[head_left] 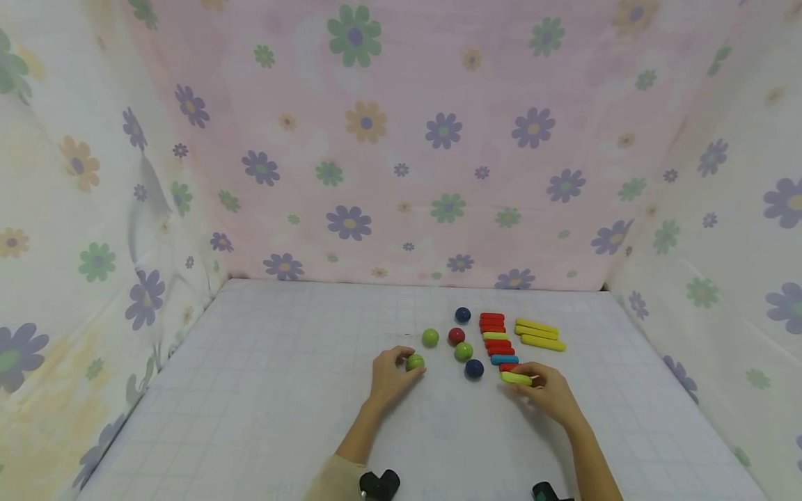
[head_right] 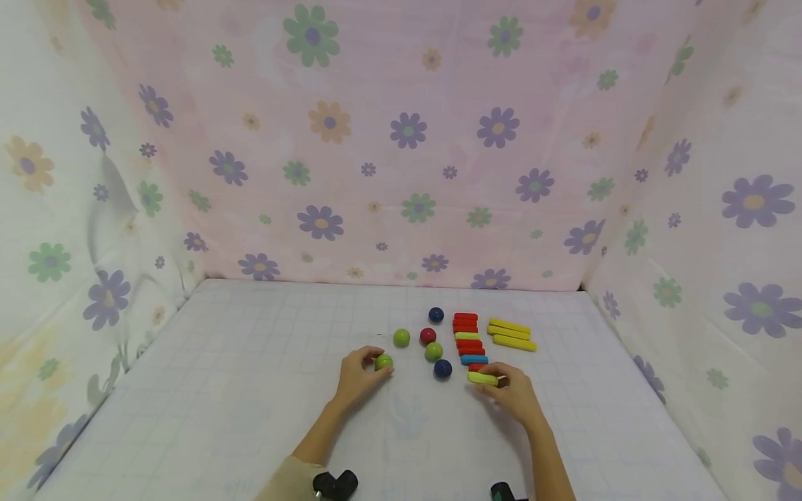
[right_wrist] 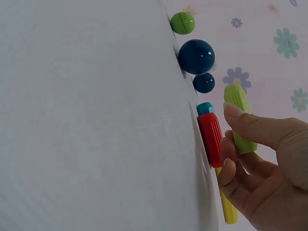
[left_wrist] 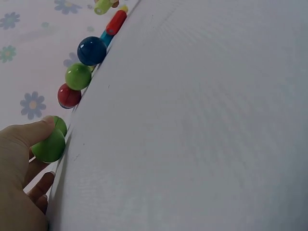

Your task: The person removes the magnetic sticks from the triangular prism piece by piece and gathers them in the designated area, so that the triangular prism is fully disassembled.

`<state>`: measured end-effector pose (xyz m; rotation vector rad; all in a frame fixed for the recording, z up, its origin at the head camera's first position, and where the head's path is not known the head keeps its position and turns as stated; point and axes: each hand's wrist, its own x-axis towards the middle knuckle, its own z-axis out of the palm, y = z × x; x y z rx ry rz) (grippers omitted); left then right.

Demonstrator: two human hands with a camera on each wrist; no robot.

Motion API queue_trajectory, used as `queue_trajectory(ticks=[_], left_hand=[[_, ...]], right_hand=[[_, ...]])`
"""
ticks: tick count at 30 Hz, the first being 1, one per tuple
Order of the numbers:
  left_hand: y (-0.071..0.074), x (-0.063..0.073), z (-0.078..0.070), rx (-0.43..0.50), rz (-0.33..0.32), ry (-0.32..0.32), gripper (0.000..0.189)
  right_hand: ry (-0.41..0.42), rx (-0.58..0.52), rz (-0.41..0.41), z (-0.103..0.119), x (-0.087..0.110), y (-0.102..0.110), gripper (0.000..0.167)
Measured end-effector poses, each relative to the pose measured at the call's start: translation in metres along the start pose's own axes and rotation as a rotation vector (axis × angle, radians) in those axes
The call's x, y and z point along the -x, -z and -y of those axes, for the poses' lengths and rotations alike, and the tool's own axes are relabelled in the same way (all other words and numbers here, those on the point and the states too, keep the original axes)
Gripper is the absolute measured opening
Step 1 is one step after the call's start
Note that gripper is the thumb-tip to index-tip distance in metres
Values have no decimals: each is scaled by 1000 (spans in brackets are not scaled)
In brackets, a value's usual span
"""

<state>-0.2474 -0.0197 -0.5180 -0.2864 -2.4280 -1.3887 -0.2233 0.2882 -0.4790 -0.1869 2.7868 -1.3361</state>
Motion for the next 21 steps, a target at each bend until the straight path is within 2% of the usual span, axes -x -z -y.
queue_trajectory(ticks=[8, 12, 17, 21], left_hand=[[-8, -3, -6, -1, -9, 21, 35], [-12, -3, -8, -14, -39, 30, 35], [-17, -5, -8, -65, -95, 3, 34], [-18, -5, -8, -65, -92, 14, 33]], right_hand=[[-114, -3, -12, -13, 1, 8, 27], [-142, 12, 9, -16, 1, 12, 28], [-129, 38, 37, -15, -1, 15, 31], [-134, 48, 59, -15, -3, 14, 34]])
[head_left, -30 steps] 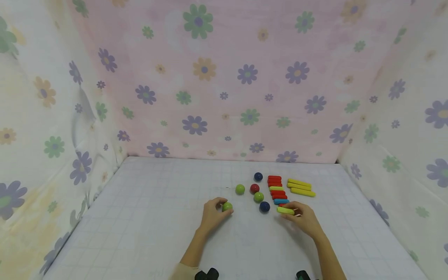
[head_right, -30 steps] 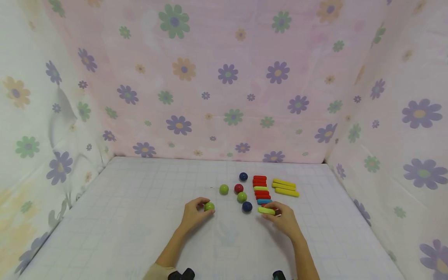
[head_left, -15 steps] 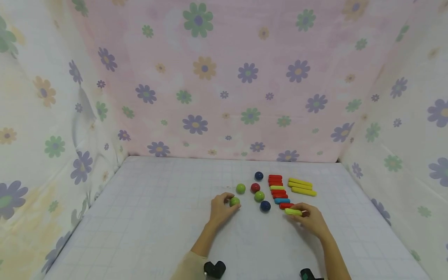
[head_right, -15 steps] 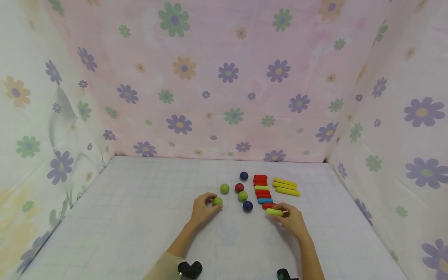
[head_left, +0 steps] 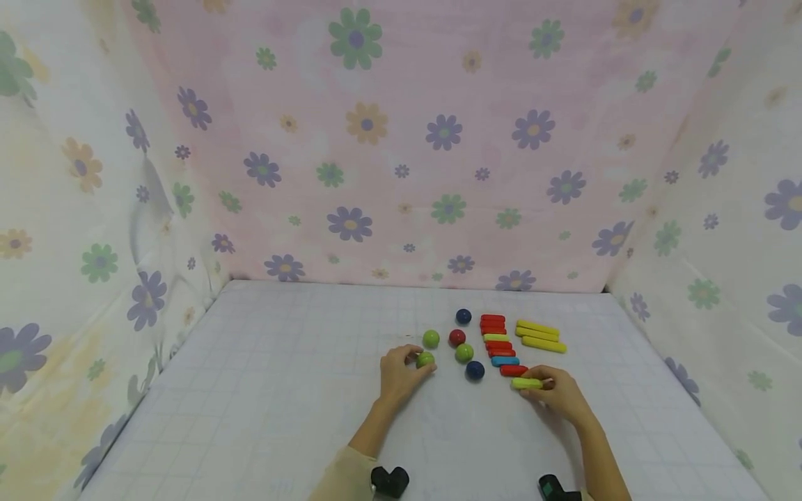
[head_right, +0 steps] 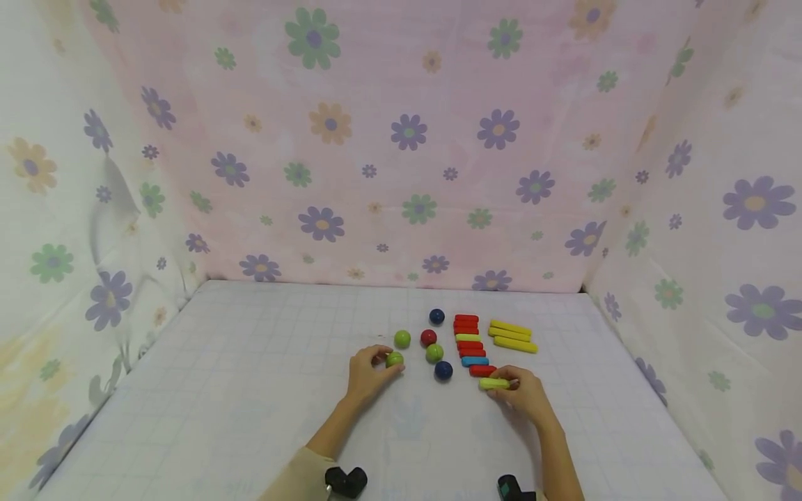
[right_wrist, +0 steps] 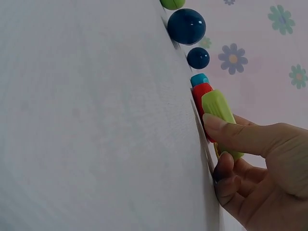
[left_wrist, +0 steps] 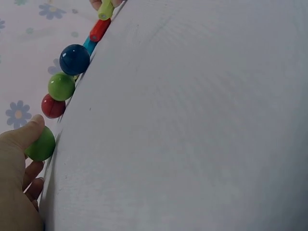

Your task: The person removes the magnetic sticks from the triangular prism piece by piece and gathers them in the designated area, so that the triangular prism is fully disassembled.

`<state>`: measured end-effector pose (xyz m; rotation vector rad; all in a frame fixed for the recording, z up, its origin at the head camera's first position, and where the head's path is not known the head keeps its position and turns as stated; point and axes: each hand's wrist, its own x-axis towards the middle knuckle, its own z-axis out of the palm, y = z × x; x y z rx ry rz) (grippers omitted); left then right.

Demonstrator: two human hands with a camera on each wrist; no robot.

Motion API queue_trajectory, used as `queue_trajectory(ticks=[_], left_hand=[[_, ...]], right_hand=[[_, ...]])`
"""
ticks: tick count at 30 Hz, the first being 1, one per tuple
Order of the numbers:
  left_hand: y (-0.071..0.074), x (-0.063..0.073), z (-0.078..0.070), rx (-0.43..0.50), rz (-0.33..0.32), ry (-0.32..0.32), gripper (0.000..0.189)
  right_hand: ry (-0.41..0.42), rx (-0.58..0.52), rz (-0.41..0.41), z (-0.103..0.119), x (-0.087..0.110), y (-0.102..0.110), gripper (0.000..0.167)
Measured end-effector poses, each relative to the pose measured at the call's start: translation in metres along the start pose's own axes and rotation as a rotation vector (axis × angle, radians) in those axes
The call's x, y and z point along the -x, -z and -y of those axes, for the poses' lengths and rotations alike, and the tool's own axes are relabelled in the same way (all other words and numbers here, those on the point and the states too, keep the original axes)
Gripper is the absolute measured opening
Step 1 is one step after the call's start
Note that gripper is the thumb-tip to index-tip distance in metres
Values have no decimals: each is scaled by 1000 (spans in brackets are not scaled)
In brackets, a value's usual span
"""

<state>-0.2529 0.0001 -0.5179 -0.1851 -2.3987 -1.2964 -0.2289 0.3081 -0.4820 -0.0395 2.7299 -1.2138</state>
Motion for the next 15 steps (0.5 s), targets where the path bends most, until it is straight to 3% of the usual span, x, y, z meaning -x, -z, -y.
queue_trajectory(ticks=[5, 15], left_hand=[[0, -1, -1, -16, 26, 31, 33], [-2, 0, -3, -39, 15, 33, 34]], right_hand=[[-5, 23, -1, 1, -2, -1, 33], [3, -16, -21, -1, -5, -6, 30]])
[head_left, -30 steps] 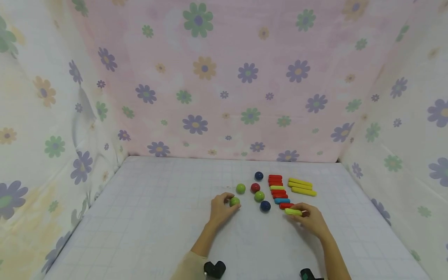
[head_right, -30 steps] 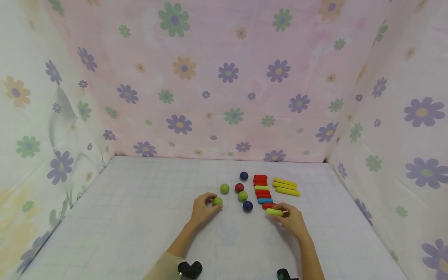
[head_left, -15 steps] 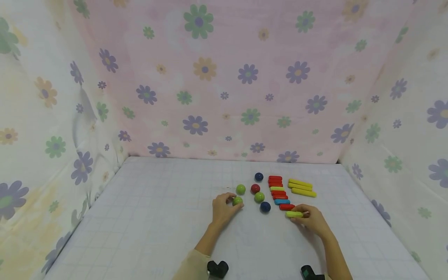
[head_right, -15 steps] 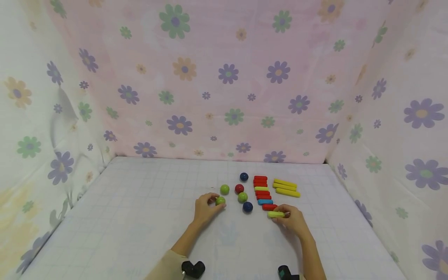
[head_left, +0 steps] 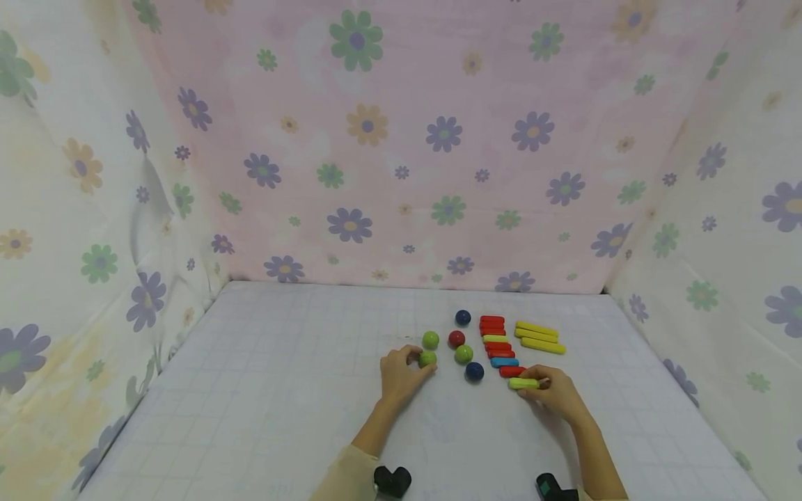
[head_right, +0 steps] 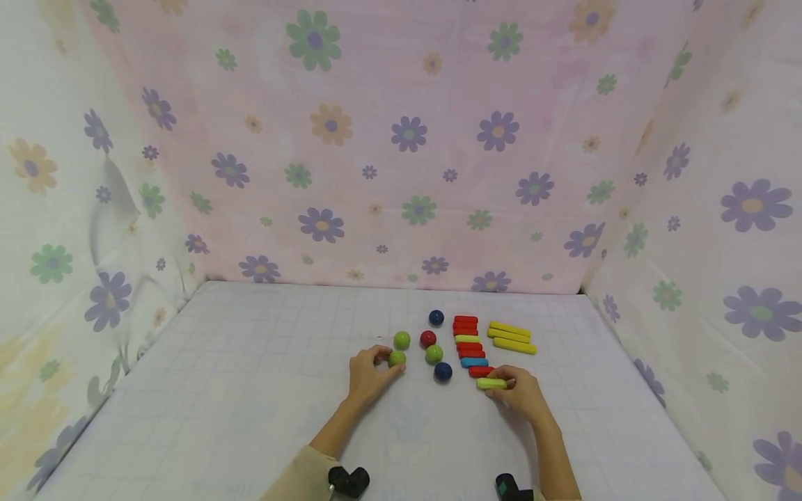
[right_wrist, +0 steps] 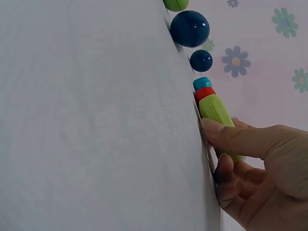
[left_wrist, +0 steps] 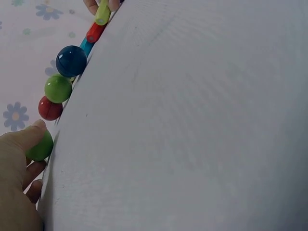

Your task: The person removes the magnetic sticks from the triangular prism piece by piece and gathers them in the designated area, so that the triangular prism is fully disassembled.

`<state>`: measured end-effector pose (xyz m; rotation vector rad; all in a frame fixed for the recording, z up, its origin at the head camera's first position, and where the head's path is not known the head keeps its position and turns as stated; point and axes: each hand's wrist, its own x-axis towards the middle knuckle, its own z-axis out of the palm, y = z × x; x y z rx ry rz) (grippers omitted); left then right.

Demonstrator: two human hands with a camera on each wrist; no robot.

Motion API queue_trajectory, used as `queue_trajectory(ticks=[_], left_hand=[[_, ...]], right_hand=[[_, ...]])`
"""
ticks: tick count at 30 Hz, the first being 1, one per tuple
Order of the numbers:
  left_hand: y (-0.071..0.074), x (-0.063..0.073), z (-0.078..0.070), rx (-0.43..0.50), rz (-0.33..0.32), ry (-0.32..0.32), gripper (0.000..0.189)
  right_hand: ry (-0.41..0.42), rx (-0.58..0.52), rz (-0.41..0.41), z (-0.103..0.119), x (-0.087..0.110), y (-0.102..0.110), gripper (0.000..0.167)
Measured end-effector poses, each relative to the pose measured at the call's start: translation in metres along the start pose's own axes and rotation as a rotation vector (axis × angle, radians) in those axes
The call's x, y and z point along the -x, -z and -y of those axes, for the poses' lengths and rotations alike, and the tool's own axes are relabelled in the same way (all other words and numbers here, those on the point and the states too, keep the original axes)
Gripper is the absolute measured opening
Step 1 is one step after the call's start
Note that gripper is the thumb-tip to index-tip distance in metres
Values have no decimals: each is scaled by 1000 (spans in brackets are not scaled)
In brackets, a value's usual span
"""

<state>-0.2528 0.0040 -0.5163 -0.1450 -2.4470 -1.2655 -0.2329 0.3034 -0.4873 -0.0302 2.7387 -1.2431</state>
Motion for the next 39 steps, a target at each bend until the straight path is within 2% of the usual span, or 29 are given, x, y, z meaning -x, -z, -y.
queue_trajectory(ticks=[9, 17, 24, 30, 39], left_hand=[[-2, 0, 1, -17, 2, -3, 35], [-3, 1, 1, -73, 12, -5, 38], [0, 2, -2, -78, 15, -4, 39], [0, 2, -1, -88, 3, -12, 39], [-2, 2, 1, -70, 6, -6, 39]], right_hand=[[-18, -6, -15, 0, -2, -1, 34], [-67, -20, -42, 1, -1, -1, 49], [-51, 16, -66, 4, 1, -1, 63], [-31, 2, -47, 3, 0, -3, 60], [-62, -30, -52, 3, -1, -4, 60]])
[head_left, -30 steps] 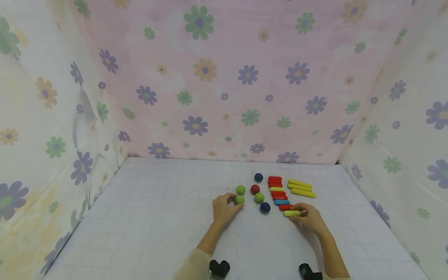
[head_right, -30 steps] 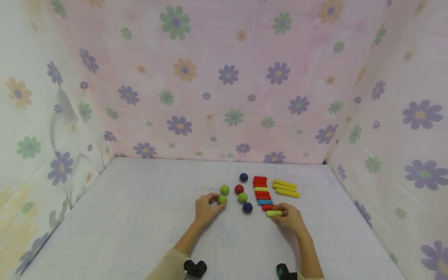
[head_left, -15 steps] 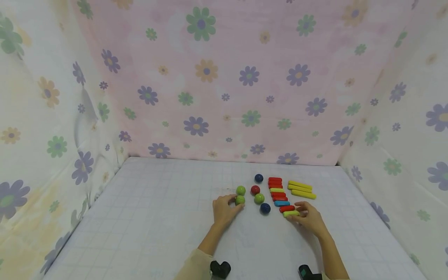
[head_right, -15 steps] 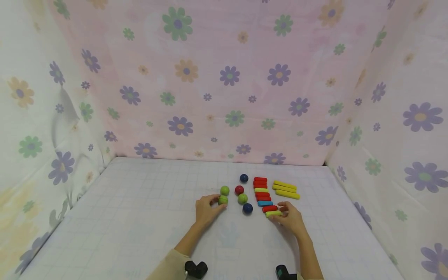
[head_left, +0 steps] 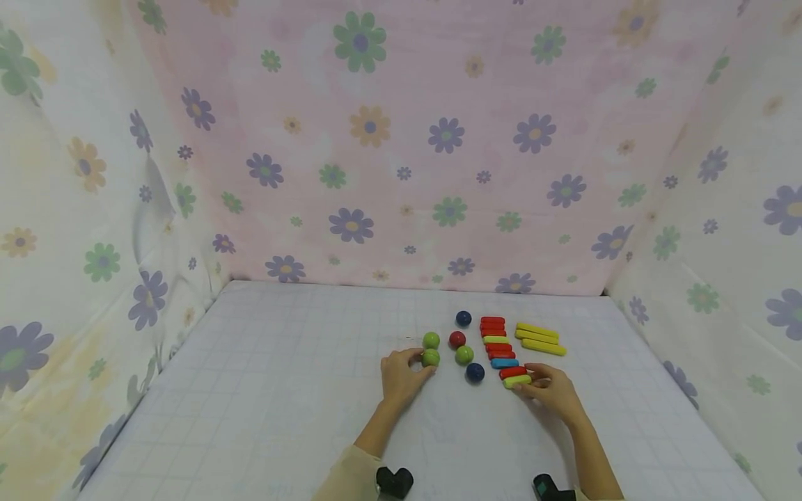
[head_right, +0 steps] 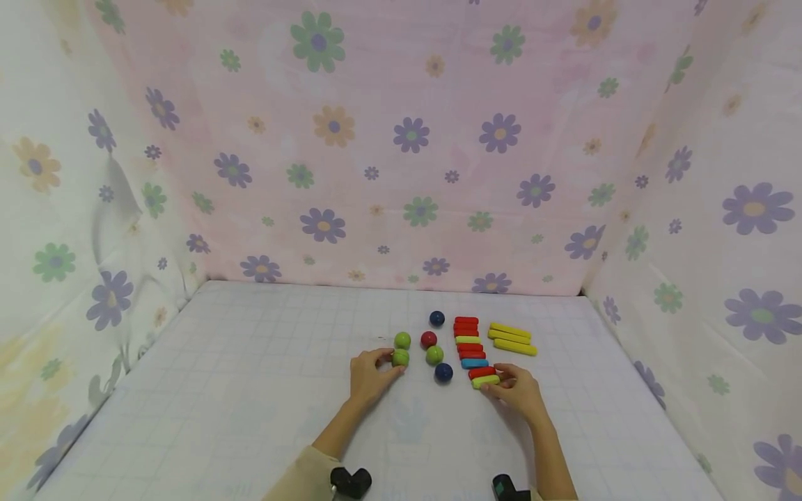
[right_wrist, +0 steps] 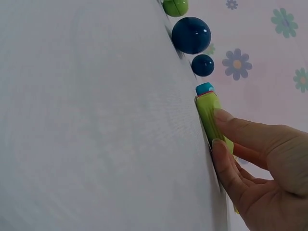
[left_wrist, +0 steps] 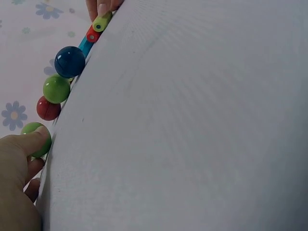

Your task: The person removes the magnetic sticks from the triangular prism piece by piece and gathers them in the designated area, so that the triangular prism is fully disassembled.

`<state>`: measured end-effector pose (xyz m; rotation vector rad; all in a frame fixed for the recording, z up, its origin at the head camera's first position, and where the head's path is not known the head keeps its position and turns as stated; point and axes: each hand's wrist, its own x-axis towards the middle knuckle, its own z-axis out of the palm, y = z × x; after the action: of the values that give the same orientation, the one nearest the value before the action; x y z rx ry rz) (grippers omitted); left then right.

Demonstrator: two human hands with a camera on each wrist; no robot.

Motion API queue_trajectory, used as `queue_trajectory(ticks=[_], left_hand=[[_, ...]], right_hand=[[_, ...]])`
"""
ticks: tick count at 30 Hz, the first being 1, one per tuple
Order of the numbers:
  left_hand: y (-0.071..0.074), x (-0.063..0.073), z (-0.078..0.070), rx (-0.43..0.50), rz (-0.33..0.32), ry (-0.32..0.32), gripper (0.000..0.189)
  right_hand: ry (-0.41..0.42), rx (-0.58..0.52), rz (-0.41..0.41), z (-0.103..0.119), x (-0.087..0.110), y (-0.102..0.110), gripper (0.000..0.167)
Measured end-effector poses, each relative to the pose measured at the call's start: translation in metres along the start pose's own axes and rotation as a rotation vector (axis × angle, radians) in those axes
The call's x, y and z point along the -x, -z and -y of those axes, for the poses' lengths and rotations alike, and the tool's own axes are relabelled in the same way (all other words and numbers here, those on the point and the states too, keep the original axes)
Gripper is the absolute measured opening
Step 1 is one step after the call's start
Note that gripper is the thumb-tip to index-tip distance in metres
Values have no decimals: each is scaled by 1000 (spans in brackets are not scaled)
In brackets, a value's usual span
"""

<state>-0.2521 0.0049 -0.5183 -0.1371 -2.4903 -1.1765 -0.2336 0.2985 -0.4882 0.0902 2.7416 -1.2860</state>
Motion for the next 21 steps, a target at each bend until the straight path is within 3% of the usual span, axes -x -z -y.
queue_trajectory(ticks=[6, 21], left_hand=[[0, -1, 1, 8, 4, 4, 40], [-3, 1, 5, -10, 7, -18, 41]], right_hand=[[21, -34, 10, -3, -2, 0, 61], [-34, -20, 36, -2, -3, 1, 65]])
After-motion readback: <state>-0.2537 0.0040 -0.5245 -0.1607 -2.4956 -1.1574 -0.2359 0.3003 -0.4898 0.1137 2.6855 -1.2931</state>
